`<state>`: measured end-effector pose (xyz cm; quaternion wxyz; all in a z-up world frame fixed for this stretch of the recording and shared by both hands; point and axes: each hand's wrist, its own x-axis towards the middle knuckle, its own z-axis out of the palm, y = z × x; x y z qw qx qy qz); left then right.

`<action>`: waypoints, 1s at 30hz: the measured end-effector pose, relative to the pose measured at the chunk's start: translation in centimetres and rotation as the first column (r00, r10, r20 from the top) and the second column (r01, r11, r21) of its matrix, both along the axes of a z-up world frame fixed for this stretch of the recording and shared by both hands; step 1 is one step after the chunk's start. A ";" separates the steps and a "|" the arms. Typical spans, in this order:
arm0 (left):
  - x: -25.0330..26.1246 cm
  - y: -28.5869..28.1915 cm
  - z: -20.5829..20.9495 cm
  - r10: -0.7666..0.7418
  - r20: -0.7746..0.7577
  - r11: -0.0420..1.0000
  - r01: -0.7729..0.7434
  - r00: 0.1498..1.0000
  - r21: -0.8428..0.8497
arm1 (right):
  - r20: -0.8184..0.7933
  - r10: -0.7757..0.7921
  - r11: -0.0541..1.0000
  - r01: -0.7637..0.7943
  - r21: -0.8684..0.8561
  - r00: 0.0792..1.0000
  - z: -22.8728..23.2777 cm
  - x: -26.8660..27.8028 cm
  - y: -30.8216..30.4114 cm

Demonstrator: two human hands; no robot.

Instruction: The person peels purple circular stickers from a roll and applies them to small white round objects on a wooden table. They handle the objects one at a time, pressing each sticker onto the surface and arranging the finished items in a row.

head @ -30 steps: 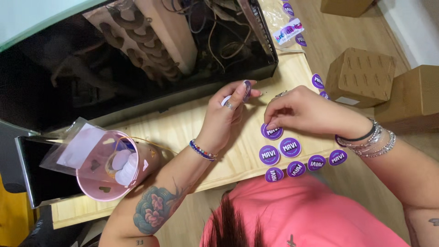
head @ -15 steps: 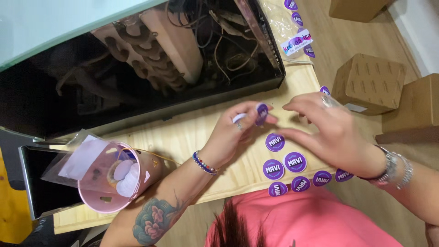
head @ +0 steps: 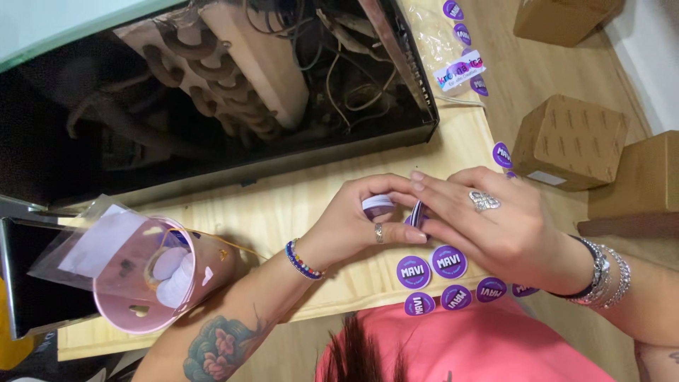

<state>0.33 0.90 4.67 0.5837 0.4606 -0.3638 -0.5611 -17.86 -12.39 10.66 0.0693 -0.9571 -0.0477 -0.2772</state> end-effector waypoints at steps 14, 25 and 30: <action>0.0 -0.4 0.1 0.005 -0.226 0.998 -0.019 0.974 -0.059 | -0.042 0.017 0.984 -0.009 0.175 0.999 1.6 -1.5 0.1; -0.2 -0.6 -0.9 0.047 -0.126 0.997 -0.038 0.991 0.074 | -0.327 -0.029 0.973 0.102 0.207 0.945 -1.1 -0.4 -2.0; -0.2 -1.0 -1.3 0.111 -0.264 0.981 -0.064 0.958 0.181 | -0.453 -0.033 0.736 0.328 0.592 0.891 -0.5 0.7 -2.1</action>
